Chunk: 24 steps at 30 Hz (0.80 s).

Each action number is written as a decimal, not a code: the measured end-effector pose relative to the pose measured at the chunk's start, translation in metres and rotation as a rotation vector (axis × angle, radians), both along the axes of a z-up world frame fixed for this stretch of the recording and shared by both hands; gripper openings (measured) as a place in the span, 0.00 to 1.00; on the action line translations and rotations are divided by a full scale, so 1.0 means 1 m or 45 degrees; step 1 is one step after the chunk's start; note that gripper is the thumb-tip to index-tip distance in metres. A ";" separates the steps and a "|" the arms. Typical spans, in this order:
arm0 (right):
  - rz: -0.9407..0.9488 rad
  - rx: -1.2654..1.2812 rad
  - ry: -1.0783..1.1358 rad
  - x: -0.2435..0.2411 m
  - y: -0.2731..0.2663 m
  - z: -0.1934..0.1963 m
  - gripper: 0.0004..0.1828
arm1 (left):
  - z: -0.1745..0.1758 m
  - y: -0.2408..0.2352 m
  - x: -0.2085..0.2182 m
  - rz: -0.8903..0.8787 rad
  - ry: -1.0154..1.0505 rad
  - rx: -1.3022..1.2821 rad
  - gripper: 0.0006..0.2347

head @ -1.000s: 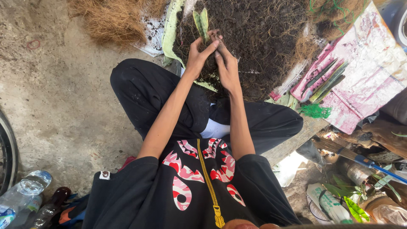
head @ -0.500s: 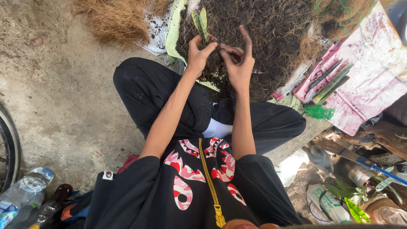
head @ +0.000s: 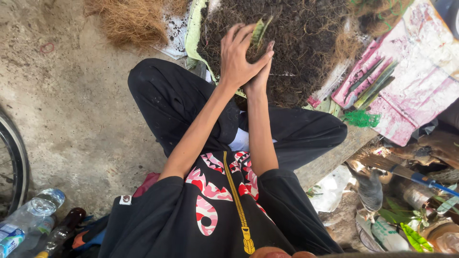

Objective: The person sits on the ground and wraps a small plant's root ball with soil and fibrous material by hand. They then secure the wrapped root ball using a green string.

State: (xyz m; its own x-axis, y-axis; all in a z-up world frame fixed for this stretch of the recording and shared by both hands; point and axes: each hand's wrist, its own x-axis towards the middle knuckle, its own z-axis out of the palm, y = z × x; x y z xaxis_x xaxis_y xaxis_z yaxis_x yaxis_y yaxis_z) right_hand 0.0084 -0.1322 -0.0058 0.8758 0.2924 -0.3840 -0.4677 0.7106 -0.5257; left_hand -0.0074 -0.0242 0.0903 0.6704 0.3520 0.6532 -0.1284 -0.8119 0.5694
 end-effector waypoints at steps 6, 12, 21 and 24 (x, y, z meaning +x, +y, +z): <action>-0.111 -0.412 -0.299 0.009 -0.018 0.005 0.26 | 0.035 -0.028 -0.003 -0.247 0.136 -0.845 0.10; -0.162 -0.178 -0.092 -0.009 -0.026 0.025 0.24 | 0.023 -0.036 -0.004 -0.403 0.220 -0.664 0.10; 0.129 -0.535 -0.232 -0.025 -0.041 0.022 0.40 | -0.003 -0.038 -0.013 -0.430 0.277 -0.833 0.24; 0.382 -0.762 -0.426 -0.010 -0.060 0.010 0.38 | -0.030 -0.014 -0.007 -0.441 0.421 -1.085 0.32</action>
State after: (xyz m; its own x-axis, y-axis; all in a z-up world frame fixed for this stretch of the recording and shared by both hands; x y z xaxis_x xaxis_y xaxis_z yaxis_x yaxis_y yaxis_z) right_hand -0.0019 -0.1922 0.0041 0.8892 0.3620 -0.2799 -0.3438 0.1250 -0.9307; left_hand -0.0145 -0.0378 0.0599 0.9294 0.3676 0.0316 -0.0106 -0.0590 0.9982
